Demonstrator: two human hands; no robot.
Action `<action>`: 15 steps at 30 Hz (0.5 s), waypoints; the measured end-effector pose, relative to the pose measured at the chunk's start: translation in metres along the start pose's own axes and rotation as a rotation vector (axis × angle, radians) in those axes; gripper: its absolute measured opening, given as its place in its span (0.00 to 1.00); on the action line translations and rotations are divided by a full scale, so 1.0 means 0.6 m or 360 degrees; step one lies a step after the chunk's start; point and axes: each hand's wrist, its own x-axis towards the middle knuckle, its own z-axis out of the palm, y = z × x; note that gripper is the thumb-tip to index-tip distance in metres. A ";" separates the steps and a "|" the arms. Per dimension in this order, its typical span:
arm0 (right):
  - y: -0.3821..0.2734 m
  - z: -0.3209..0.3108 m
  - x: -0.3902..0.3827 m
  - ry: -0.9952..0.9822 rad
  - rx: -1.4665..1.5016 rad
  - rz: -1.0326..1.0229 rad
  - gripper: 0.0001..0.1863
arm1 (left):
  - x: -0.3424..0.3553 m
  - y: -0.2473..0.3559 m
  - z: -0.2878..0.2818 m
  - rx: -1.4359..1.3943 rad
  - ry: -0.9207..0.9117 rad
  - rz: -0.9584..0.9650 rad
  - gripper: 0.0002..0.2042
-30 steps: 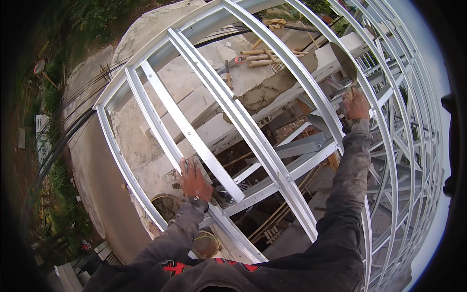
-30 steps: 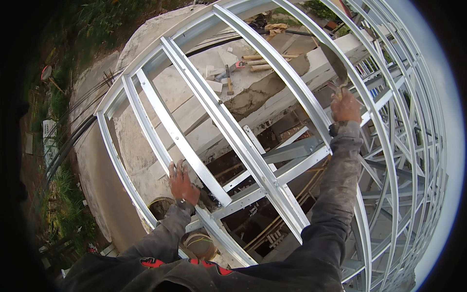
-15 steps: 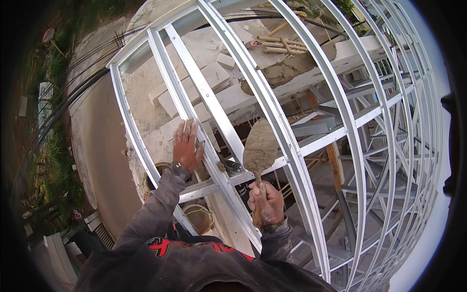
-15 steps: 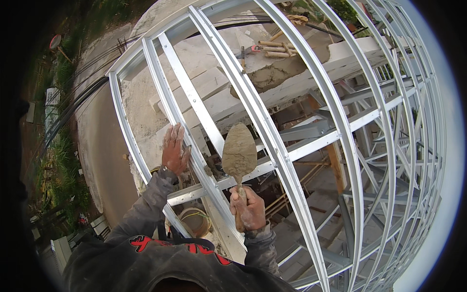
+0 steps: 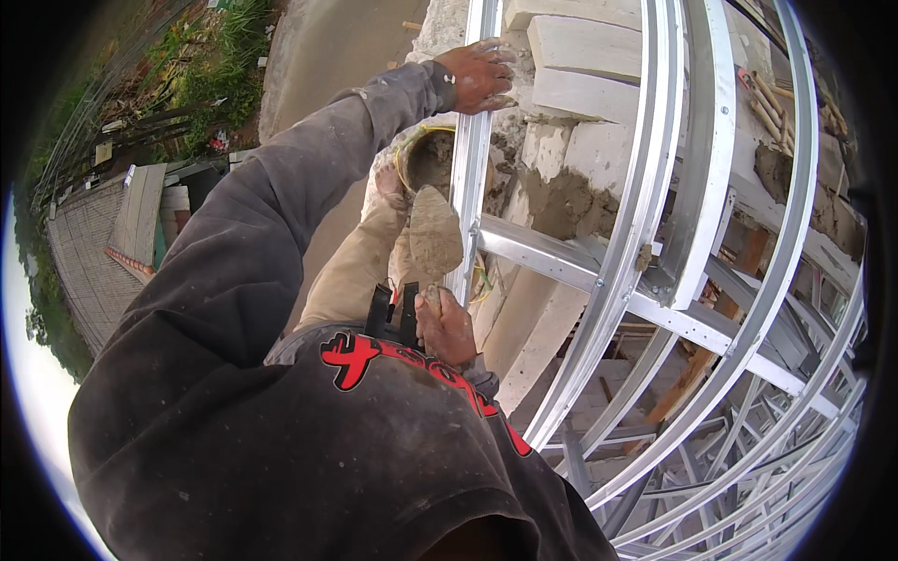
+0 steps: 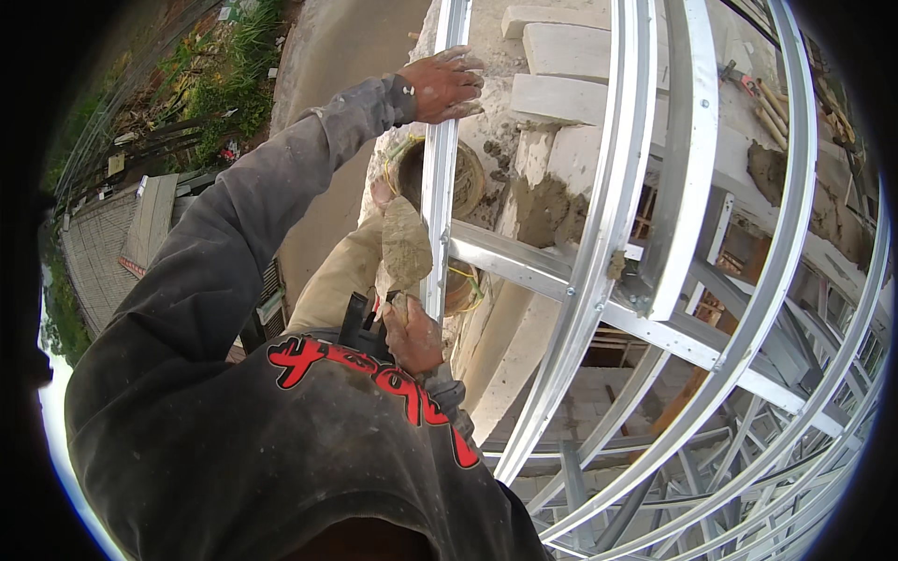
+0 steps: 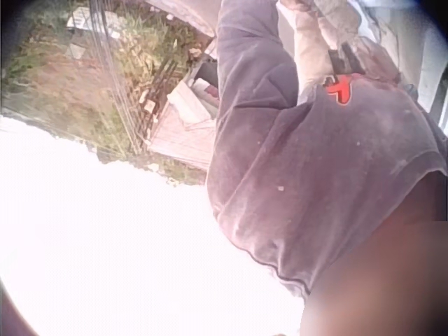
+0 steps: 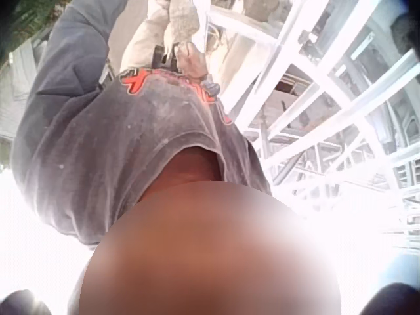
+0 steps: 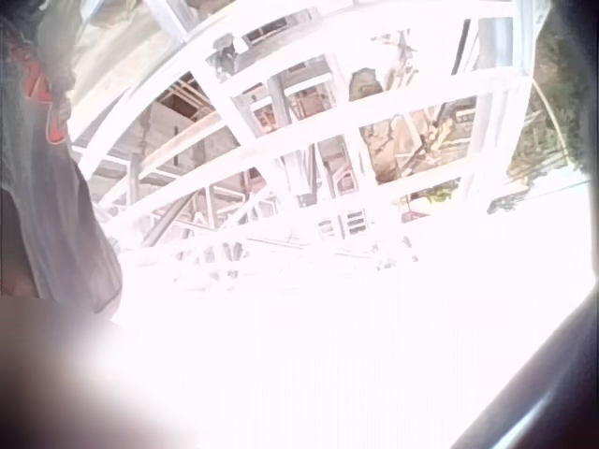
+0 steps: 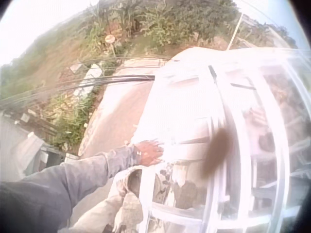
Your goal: The person scoops cement from a bucket with a trowel and applies it to the joints of a metal roof frame. They repeatedly smooth the cement along the frame's seams.
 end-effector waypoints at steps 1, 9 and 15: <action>0.023 0.021 0.029 0.0059 -0.0310 -0.0109 0.21 | 0.002 -0.006 0.001 -0.0004 0.0063 0.0025 0.17; 0.224 0.167 0.361 0.0355 -0.0974 0.0353 0.20 | 0.034 -0.078 -0.006 0.0033 0.0474 0.0198 0.12; 0.277 0.116 0.657 0.0392 -0.1102 0.0733 0.18 | 0.047 -0.120 -0.029 0.0164 0.0378 0.0354 0.09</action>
